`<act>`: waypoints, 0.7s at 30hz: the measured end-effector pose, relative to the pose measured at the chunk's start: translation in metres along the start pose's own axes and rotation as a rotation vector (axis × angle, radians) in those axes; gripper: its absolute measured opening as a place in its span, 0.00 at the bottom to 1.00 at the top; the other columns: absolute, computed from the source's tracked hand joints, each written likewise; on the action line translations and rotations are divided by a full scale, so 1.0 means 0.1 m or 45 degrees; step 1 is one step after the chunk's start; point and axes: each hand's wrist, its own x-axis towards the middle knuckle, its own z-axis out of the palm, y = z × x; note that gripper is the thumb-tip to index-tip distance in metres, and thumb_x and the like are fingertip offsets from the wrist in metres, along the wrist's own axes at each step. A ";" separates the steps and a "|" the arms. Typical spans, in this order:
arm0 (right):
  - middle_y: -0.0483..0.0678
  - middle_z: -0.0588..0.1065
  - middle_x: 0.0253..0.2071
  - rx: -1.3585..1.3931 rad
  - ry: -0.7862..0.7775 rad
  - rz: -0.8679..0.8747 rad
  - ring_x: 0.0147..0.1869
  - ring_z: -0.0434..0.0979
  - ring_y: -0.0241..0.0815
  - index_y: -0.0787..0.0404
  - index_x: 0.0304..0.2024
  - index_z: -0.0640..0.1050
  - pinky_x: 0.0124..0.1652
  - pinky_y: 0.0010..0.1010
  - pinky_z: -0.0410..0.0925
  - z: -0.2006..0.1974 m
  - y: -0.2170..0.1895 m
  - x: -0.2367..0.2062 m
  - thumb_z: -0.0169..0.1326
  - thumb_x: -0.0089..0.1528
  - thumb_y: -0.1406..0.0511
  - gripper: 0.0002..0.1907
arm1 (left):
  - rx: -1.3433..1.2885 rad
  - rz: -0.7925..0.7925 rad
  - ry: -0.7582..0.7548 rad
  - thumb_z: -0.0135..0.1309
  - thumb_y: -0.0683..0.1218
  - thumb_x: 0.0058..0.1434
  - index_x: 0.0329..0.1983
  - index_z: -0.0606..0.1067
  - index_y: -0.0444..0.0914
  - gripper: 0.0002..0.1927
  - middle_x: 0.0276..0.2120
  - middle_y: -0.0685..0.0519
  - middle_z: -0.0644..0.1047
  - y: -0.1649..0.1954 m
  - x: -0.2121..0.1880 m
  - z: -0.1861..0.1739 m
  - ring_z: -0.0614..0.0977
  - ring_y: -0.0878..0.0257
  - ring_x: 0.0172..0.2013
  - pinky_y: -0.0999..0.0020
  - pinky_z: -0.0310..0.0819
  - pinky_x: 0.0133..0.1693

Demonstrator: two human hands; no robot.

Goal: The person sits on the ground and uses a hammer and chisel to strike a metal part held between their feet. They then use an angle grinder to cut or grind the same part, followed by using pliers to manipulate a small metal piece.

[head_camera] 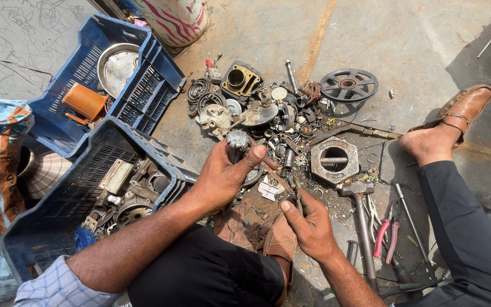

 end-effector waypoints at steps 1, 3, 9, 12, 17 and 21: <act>0.37 0.65 0.24 0.055 -0.024 0.035 0.26 0.62 0.28 0.62 0.37 0.76 0.25 0.24 0.59 0.00 0.01 0.00 0.54 0.67 0.56 0.15 | 0.042 -0.028 0.006 0.51 0.62 0.69 0.39 0.78 0.36 0.24 0.32 0.50 0.85 0.01 0.00 0.00 0.81 0.70 0.33 0.67 0.77 0.39; 0.38 0.65 0.23 0.202 -0.062 0.137 0.25 0.61 0.28 0.62 0.37 0.75 0.24 0.24 0.57 -0.03 0.03 -0.01 0.55 0.66 0.56 0.16 | 0.139 -0.187 0.065 0.52 0.62 0.70 0.36 0.79 0.33 0.26 0.29 0.48 0.79 0.01 0.01 0.00 0.75 0.66 0.30 0.63 0.69 0.35; 0.38 0.64 0.25 0.169 -0.101 0.100 0.25 0.61 0.27 0.66 0.41 0.74 0.24 0.22 0.57 -0.11 -0.07 -0.03 0.56 0.67 0.54 0.20 | -0.080 -0.132 0.171 0.52 0.66 0.64 0.38 0.77 0.35 0.27 0.27 0.60 0.77 -0.05 0.03 0.00 0.72 0.74 0.30 0.69 0.69 0.32; 0.39 0.67 0.25 -0.042 -0.089 0.010 0.25 0.63 0.27 0.66 0.47 0.77 0.23 0.22 0.59 -0.07 -0.17 -0.04 0.52 0.68 0.52 0.22 | 0.038 -0.223 0.282 0.53 0.65 0.65 0.35 0.75 0.34 0.28 0.23 0.61 0.71 -0.09 0.02 0.00 0.67 0.72 0.28 0.68 0.64 0.27; 0.43 0.74 0.27 0.060 -0.133 0.043 0.23 0.69 0.29 0.68 0.52 0.76 0.22 0.23 0.64 0.00 -0.30 -0.01 0.42 0.70 0.52 0.26 | 0.004 -0.001 0.275 0.53 0.65 0.67 0.39 0.75 0.34 0.27 0.27 0.63 0.74 -0.12 0.02 0.00 0.71 0.75 0.30 0.72 0.68 0.30; 0.44 0.72 0.26 0.225 -0.200 0.137 0.24 0.68 0.30 0.72 0.54 0.76 0.25 0.24 0.62 -0.01 -0.29 -0.02 0.38 0.72 0.51 0.30 | 0.088 -0.106 0.292 0.54 0.64 0.66 0.33 0.74 0.35 0.26 0.20 0.63 0.68 -0.13 0.00 -0.01 0.66 0.74 0.23 0.70 0.60 0.23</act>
